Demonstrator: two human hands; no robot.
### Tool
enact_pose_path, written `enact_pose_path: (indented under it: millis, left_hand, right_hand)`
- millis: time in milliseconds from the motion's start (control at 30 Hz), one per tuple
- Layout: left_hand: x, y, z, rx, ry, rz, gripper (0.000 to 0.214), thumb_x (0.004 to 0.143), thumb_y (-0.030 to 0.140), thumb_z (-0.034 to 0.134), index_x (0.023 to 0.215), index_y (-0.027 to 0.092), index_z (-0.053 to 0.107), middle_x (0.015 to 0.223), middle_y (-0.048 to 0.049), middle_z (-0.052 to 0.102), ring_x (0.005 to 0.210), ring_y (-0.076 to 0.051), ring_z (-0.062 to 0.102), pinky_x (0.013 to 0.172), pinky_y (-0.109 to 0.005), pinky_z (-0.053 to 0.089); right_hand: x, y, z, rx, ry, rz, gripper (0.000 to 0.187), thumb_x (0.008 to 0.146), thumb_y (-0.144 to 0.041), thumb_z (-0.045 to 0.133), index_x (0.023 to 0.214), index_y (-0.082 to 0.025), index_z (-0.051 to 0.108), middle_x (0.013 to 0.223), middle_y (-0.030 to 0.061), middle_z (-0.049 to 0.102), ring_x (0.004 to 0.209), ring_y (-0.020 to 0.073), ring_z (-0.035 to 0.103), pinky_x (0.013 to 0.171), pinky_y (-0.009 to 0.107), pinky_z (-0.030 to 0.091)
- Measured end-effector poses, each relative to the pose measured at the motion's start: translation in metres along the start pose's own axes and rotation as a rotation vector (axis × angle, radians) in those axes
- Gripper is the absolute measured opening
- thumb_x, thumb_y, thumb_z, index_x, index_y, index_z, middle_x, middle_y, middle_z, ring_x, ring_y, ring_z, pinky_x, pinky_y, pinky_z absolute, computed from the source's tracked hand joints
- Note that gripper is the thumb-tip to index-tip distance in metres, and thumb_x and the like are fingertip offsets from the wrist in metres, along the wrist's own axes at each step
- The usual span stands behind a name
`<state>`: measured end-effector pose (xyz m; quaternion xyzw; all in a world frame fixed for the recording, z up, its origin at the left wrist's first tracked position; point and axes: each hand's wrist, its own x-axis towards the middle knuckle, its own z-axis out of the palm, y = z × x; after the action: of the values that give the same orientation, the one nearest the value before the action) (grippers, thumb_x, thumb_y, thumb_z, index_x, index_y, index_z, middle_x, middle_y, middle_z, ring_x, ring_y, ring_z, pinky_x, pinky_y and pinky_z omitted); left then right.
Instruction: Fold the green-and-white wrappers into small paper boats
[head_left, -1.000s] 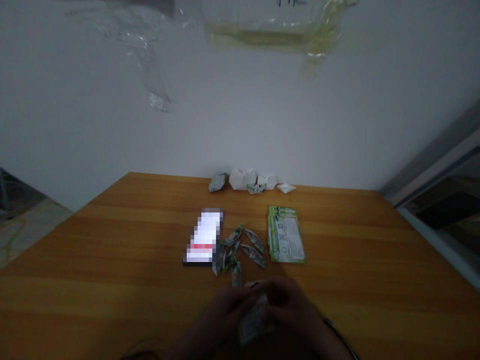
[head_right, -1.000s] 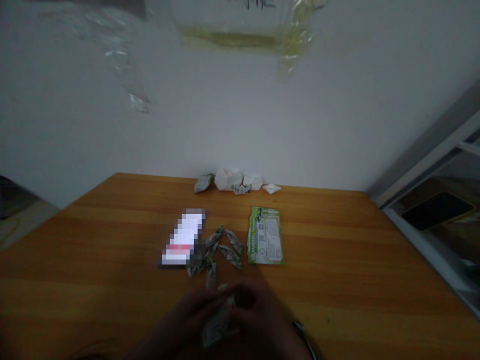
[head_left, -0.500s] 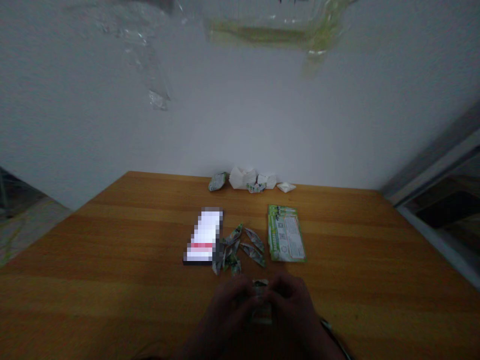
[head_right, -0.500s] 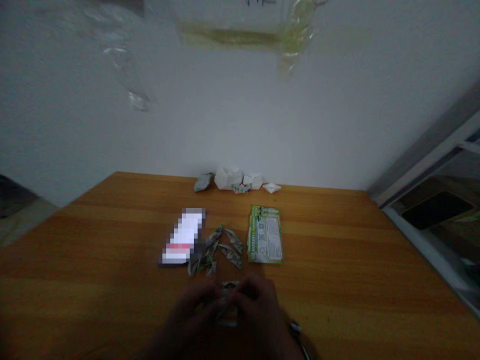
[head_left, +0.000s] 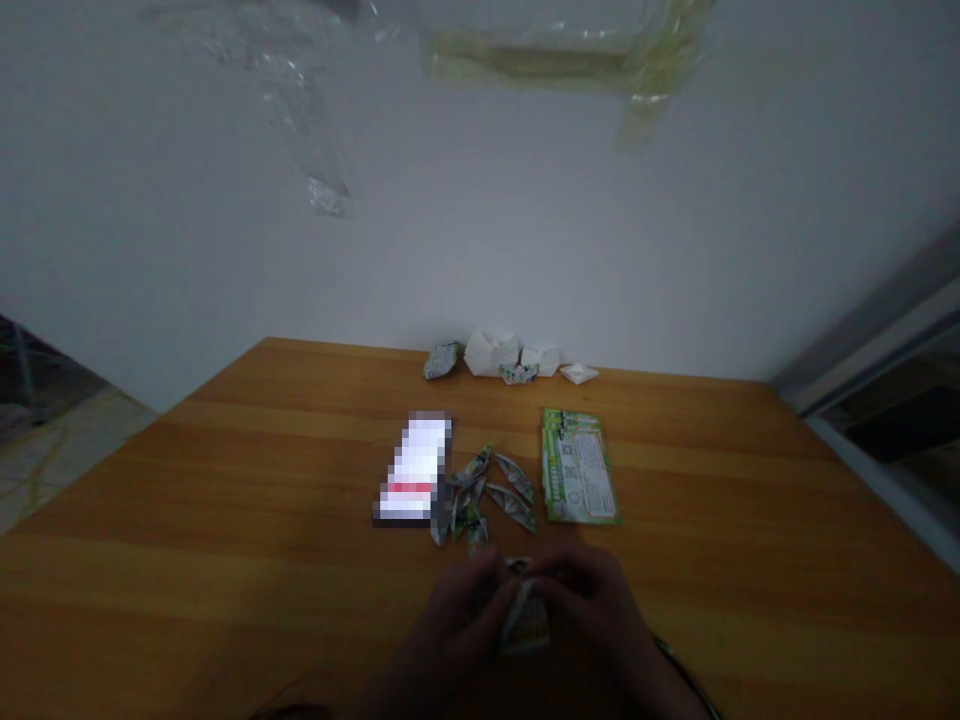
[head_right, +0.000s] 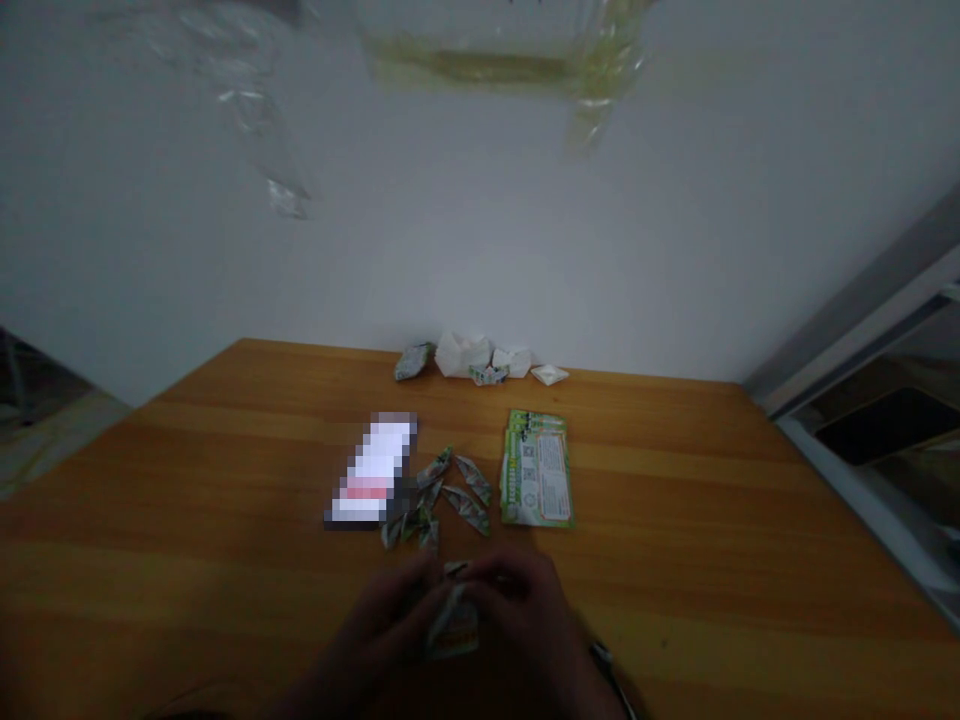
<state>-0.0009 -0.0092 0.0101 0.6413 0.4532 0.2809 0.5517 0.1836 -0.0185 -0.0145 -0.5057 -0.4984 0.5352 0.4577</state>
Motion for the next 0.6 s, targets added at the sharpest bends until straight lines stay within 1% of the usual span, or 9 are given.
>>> enact_pose_path:
  millis: [67, 133, 267, 400, 533, 600]
  left_hand:
    - [-0.0007, 0.0, -0.0004, -0.001, -0.02, 0.01, 0.033, 0.089, 0.046, 0.048, 0.069, 0.02, 0.045, 0.065, 0.0035, 0.043, 0.06, -0.013, 0.04, 0.056, -0.024, 0.033]
    - [-0.0015, -0.0012, 0.0, 0.023, -0.029, 0.02, 0.031, 0.09, 0.043, 0.047, 0.071, 0.02, 0.048, 0.067, 0.0025, 0.047, 0.063, -0.014, 0.043, 0.059, -0.024, 0.034]
    - [-0.0022, -0.0045, 0.0017, 0.073, 0.007, 0.022, 0.028, 0.091, 0.041, 0.048, 0.074, 0.019, 0.05, 0.071, 0.001, 0.052, 0.067, -0.015, 0.047, 0.062, -0.024, 0.036]
    - [0.0, -0.0041, 0.0025, 0.009, 0.033, 0.026, 0.03, 0.089, 0.043, 0.05, 0.071, 0.019, 0.051, 0.067, 0.0016, 0.05, 0.063, -0.015, 0.047, 0.059, -0.024, 0.036]
    - [0.0039, -0.0007, 0.0019, -0.081, 0.143, -0.006, 0.027, 0.085, 0.04, 0.056, 0.071, 0.018, 0.053, 0.066, 0.0023, 0.05, 0.061, -0.014, 0.048, 0.056, -0.022, 0.037]
    - [0.0059, 0.0012, 0.0009, -0.113, 0.169, -0.026, 0.025, 0.084, 0.038, 0.059, 0.07, 0.018, 0.054, 0.063, 0.0031, 0.05, 0.059, -0.013, 0.047, 0.054, -0.021, 0.037]
  right_hand:
    - [0.001, -0.0008, -0.0005, -0.003, 0.01, 0.023, 0.026, 0.067, -0.042, 0.079, 0.069, -0.016, 0.076, 0.069, 0.0073, 0.075, 0.066, 0.0208, 0.069, 0.063, 0.027, 0.054]
    - [0.0019, 0.0, 0.0002, 0.002, 0.032, 0.069, 0.031, 0.065, -0.046, 0.079, 0.067, -0.015, 0.075, 0.065, 0.0074, 0.074, 0.061, 0.0203, 0.068, 0.058, 0.027, 0.053]
    - [0.0017, 0.0025, 0.0034, -0.018, 0.059, 0.135, 0.037, 0.064, -0.049, 0.077, 0.062, -0.013, 0.072, 0.059, 0.006, 0.07, 0.056, 0.018, 0.064, 0.054, 0.025, 0.05]
    - [-0.0008, 0.0034, 0.0053, -0.049, 0.081, 0.12, 0.035, 0.068, -0.047, 0.074, 0.062, -0.013, 0.07, 0.057, 0.0041, 0.067, 0.055, 0.0164, 0.061, 0.053, 0.023, 0.047]
    - [-0.002, 0.0038, 0.0051, -0.089, 0.147, 0.082, 0.033, 0.069, -0.044, 0.071, 0.06, -0.013, 0.068, 0.055, 0.0028, 0.064, 0.053, 0.0156, 0.059, 0.051, 0.023, 0.045]
    - [-0.0017, 0.0034, 0.0046, -0.122, 0.162, 0.058, 0.032, 0.071, -0.042, 0.069, 0.058, -0.013, 0.067, 0.053, 0.0025, 0.063, 0.051, 0.0149, 0.057, 0.049, 0.022, 0.043]
